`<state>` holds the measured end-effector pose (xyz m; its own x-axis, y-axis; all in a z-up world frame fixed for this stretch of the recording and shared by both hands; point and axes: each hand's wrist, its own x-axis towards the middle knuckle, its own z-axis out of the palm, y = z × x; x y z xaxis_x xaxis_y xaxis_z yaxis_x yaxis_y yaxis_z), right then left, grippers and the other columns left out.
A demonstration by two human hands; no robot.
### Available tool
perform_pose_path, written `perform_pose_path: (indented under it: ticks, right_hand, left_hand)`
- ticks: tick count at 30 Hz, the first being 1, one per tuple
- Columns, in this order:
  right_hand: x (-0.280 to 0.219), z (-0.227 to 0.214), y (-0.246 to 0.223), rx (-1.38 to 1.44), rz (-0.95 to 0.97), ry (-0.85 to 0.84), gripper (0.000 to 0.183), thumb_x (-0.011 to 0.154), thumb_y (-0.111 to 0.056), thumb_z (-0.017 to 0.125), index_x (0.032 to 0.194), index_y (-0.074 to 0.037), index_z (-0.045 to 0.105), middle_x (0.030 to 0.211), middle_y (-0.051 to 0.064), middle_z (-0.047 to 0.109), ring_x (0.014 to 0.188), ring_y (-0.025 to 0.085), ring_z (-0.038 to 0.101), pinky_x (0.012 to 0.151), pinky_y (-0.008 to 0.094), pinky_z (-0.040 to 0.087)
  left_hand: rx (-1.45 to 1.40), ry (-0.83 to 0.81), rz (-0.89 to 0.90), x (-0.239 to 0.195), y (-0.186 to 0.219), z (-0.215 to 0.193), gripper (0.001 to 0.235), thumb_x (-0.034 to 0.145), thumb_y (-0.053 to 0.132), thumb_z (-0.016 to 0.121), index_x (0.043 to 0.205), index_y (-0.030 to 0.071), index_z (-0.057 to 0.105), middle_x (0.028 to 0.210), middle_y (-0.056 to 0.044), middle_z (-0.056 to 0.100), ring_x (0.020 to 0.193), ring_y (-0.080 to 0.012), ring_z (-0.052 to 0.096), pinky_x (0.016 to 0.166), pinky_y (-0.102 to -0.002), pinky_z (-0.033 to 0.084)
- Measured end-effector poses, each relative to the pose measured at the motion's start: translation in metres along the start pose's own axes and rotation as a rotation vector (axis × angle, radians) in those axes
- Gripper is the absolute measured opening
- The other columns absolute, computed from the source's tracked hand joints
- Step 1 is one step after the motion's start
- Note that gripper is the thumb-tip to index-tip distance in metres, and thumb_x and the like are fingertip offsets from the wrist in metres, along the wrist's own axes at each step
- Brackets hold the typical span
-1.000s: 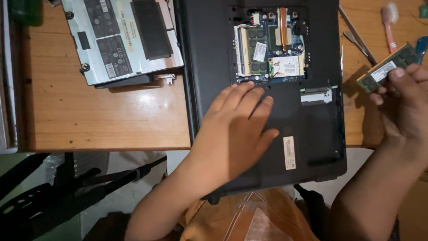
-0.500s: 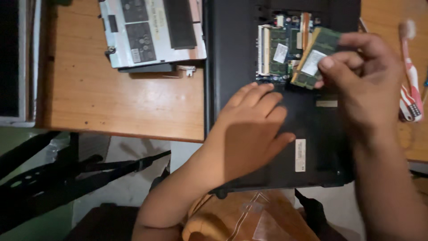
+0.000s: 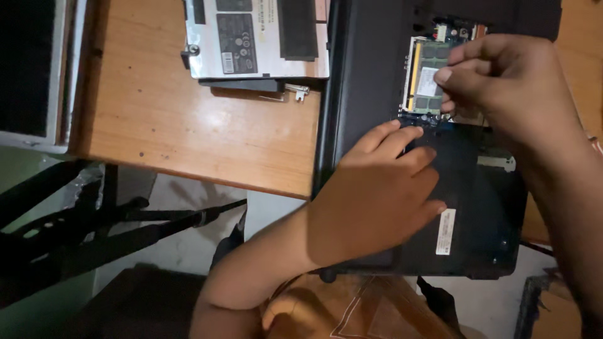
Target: The person removes a RAM stick from a laptop, then installs two RAM sticks into the memory slots. The person handles the RAM sticks and the laptop by hand.
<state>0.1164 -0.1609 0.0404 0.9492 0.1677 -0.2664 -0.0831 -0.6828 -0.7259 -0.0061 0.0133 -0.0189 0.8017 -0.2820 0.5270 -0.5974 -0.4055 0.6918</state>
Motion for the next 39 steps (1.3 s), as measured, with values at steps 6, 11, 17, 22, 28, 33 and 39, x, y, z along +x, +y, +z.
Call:
perform_pose_path:
  ticks: [6, 11, 17, 22, 28, 33, 39]
  right_hand:
    - [0.011, -0.003, 0.000, -0.067, -0.041, -0.065, 0.015, 0.100, -0.007, 0.071, 0.109, 0.004, 0.066, 0.086, 0.009, 0.069, 0.073, 0.013, 0.070, 0.064, 0.025, 0.059]
    - [0.016, -0.007, 0.005, -0.028, -0.027, -0.070, 0.015, 0.098, -0.006, 0.070, 0.106, 0.004, 0.064, 0.084, 0.009, 0.069, 0.072, 0.013, 0.070, 0.063, 0.025, 0.058]
    - [0.021, -0.008, 0.012, 0.009, -0.015, -0.103, 0.013, 0.100, -0.005, 0.069, 0.108, 0.004, 0.064, 0.086, 0.010, 0.069, 0.075, 0.016, 0.072, 0.069, 0.027, 0.061]
    - [0.024, -0.013, 0.010, -0.112, -0.029, -0.149, 0.013, 0.103, -0.007, 0.068, 0.106, 0.005, 0.064, 0.082, 0.012, 0.067, 0.077, 0.018, 0.072, 0.071, 0.029, 0.060]
    - [0.037, -0.012, 0.005, -0.166, 0.105, -0.168, 0.010, 0.100, -0.006, 0.067, 0.100, 0.002, 0.061, 0.079, 0.012, 0.068, 0.071, 0.020, 0.072, 0.066, 0.031, 0.062]
    - [0.042, -0.013, 0.001, -0.236, 0.128, -0.196, 0.014, 0.102, -0.008, 0.067, 0.099, 0.004, 0.061, 0.077, 0.015, 0.067, 0.073, 0.021, 0.073, 0.062, 0.030, 0.060]
    - [0.047, -0.016, 0.002, -0.265, 0.158, -0.224, 0.016, 0.102, -0.009, 0.066, 0.096, 0.004, 0.062, 0.077, 0.016, 0.066, 0.072, 0.021, 0.073, 0.061, 0.031, 0.059]
  left_hand:
    - [0.025, -0.076, 0.015, 0.000, 0.000, -0.005, 0.033, 0.090, 0.033, 0.074, 0.102, 0.002, 0.074, 0.125, -0.017, 0.068, 0.134, -0.0360, 0.056, 0.122, -0.052, 0.038]
    - [0.022, -0.101, 0.022, 0.002, 0.001, -0.008, 0.037, 0.089, 0.033, 0.075, 0.108, 0.002, 0.071, 0.126, -0.019, 0.067, 0.134, -0.0372, 0.056, 0.120, -0.053, 0.038]
    - [0.025, -0.111, 0.014, 0.003, 0.001, -0.009, 0.038, 0.088, 0.033, 0.076, 0.110, 0.002, 0.069, 0.127, -0.018, 0.065, 0.133, -0.0376, 0.056, 0.120, -0.054, 0.038]
    - [0.027, -0.107, 0.014, 0.003, 0.001, -0.008, 0.039, 0.088, 0.033, 0.076, 0.111, 0.002, 0.069, 0.127, -0.018, 0.065, 0.133, -0.0371, 0.056, 0.120, -0.054, 0.038]
    - [0.016, -0.088, 0.016, 0.002, 0.001, -0.008, 0.038, 0.088, 0.032, 0.077, 0.111, 0.002, 0.070, 0.127, -0.018, 0.065, 0.133, -0.0370, 0.057, 0.120, -0.054, 0.038]
    - [0.007, -0.072, 0.009, 0.001, 0.002, -0.007, 0.037, 0.086, 0.031, 0.077, 0.109, 0.003, 0.070, 0.125, -0.017, 0.065, 0.133, -0.0363, 0.057, 0.120, -0.052, 0.039]
    - [0.005, -0.047, 0.024, 0.000, 0.000, -0.006, 0.034, 0.087, 0.029, 0.077, 0.107, 0.003, 0.070, 0.123, -0.017, 0.066, 0.132, -0.0362, 0.057, 0.120, -0.052, 0.040]
